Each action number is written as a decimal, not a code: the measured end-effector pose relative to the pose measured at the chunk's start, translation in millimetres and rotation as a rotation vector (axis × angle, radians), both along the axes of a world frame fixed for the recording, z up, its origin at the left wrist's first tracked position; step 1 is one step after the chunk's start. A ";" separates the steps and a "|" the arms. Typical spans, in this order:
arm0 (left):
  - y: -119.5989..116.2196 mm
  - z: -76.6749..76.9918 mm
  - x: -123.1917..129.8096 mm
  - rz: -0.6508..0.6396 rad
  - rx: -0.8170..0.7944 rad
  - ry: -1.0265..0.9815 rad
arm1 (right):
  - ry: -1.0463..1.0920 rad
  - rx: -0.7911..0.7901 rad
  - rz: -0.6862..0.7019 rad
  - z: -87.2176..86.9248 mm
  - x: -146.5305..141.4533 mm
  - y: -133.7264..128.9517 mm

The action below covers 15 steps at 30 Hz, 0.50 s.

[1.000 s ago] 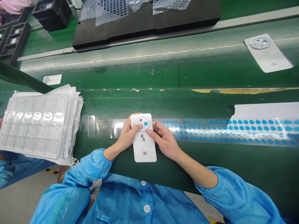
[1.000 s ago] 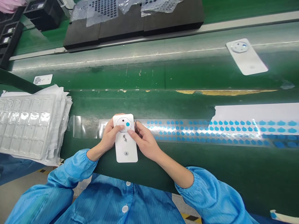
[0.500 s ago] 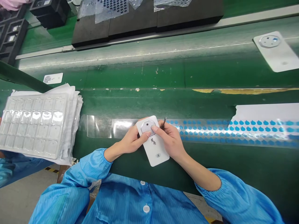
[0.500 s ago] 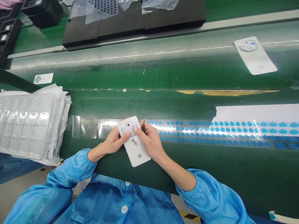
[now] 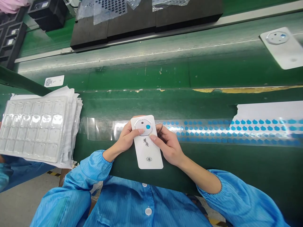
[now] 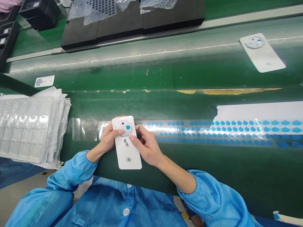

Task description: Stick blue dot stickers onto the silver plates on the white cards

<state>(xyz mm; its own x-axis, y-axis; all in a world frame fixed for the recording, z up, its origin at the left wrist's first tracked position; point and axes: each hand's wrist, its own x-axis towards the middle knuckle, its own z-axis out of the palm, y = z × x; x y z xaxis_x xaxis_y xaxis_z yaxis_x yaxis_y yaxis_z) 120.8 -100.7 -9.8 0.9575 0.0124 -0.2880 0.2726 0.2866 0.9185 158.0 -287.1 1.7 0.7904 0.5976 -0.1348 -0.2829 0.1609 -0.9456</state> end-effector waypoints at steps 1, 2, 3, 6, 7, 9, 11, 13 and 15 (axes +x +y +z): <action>0.1 0.2 0.2 0.003 0.016 -0.010 | -0.003 0.004 0.004 -0.5 0.3 0.1; 0.2 0.5 0.5 0.003 0.033 -0.026 | -0.011 0.008 0.008 -1.5 0.5 0.2; 0.1 1.0 1.1 0.004 0.052 -0.046 | -0.023 0.008 0.011 -3.0 0.7 0.3; -1.1 4.3 2.3 0.017 0.120 -0.087 | -0.096 -0.018 0.011 -8.8 0.6 1.1; -1.8 5.9 2.2 0.027 0.151 -0.075 | -0.132 -0.034 0.012 -10.6 0.4 1.7; -2.3 8.8 1.3 0.047 0.222 -0.011 | -0.223 -0.072 0.011 -12.9 0.2 3.2; -0.5 9.6 1.8 0.079 0.279 0.066 | -0.328 -0.116 0.003 -14.3 1.6 5.1; 3.4 8.5 6.4 0.173 0.285 0.091 | -0.413 -0.154 0.008 -15.1 4.7 7.1; 8.2 8.0 15.8 0.343 0.253 0.083 | -0.459 -0.175 0.020 -15.6 8.2 9.2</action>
